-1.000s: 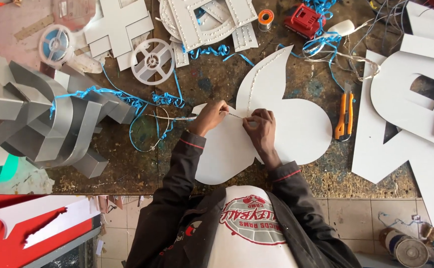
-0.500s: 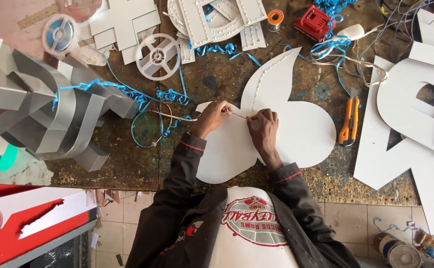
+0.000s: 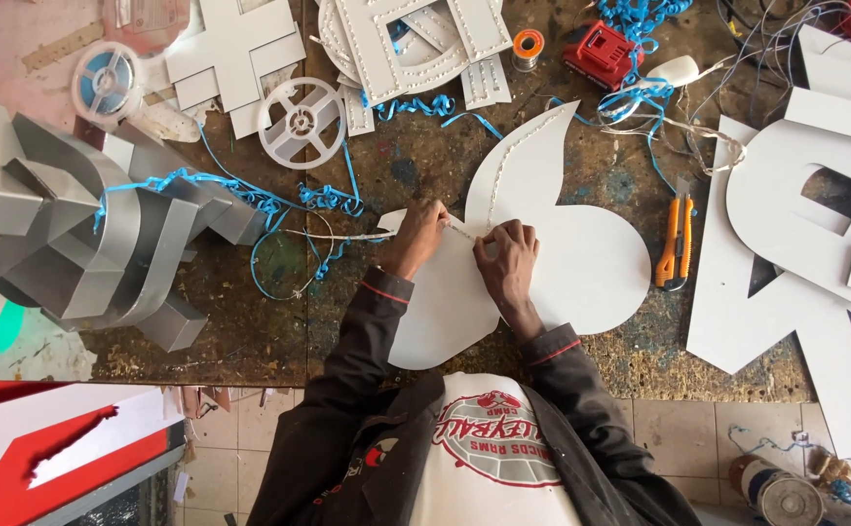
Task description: Applying flexible LED light strips to the perimeter of a butterfly-shaped sign by peeling the adhesive backing and pressing it onto the surface.
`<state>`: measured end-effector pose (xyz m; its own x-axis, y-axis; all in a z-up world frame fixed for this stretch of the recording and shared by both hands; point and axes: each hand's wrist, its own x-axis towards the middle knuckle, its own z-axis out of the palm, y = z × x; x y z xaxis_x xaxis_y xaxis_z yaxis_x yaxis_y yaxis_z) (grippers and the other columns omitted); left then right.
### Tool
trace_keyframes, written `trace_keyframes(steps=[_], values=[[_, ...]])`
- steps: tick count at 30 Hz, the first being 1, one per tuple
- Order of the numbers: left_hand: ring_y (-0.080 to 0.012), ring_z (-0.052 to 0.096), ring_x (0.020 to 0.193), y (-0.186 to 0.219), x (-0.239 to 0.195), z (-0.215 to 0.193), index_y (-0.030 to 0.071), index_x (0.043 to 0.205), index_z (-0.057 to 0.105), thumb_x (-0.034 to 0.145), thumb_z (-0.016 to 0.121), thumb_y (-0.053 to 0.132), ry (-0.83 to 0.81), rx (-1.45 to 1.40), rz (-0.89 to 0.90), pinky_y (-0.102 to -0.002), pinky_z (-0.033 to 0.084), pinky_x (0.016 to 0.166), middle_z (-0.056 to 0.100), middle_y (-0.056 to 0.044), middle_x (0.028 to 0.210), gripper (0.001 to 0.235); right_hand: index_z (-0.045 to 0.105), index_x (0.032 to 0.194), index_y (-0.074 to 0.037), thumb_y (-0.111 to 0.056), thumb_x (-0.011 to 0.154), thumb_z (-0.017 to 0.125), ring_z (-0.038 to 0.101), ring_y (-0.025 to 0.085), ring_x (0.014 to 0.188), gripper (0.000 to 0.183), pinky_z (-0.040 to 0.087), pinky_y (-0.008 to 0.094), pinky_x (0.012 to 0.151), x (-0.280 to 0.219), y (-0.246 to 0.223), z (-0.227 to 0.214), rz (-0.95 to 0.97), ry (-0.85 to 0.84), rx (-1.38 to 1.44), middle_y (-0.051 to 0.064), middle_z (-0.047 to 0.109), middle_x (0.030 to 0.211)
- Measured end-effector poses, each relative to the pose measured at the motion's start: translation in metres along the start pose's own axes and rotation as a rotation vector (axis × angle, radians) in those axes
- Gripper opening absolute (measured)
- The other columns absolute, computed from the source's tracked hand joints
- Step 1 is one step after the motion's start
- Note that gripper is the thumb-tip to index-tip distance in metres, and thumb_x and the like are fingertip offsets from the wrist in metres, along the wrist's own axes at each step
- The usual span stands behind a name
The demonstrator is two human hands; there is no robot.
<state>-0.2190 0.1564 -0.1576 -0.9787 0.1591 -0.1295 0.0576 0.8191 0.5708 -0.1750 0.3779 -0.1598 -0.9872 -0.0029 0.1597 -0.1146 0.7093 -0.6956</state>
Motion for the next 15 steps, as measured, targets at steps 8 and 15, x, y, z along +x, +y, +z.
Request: trace_keyframes(steps=[8,15], values=[[-0.0378,0.074,0.104,0.006,0.006,0.003,0.013,0.102,0.070,0.104,0.080,0.020,0.030,-0.018,-0.084,-0.050,0.062,0.089,0.071,-0.011,0.094,0.012,0.072,0.085,-0.018,-0.026,0.091,0.084,0.060,0.025,0.113,0.016,0.045,0.045,0.102,0.000,-0.004,0.005,-0.011,0.008,-0.111,-0.001,0.058,0.103],[-0.0394,0.074,0.101,0.000,0.013,0.013,0.012,0.100,0.069,0.101,0.082,0.015,0.057,0.014,-0.058,-0.052,0.062,0.087,0.070,-0.012,0.093,0.013,0.072,0.087,-0.018,-0.024,0.088,0.086,0.061,0.028,0.113,0.016,0.046,0.049,0.100,0.006,-0.006,0.005,0.013,-0.070,-0.160,-0.002,0.057,0.102]])
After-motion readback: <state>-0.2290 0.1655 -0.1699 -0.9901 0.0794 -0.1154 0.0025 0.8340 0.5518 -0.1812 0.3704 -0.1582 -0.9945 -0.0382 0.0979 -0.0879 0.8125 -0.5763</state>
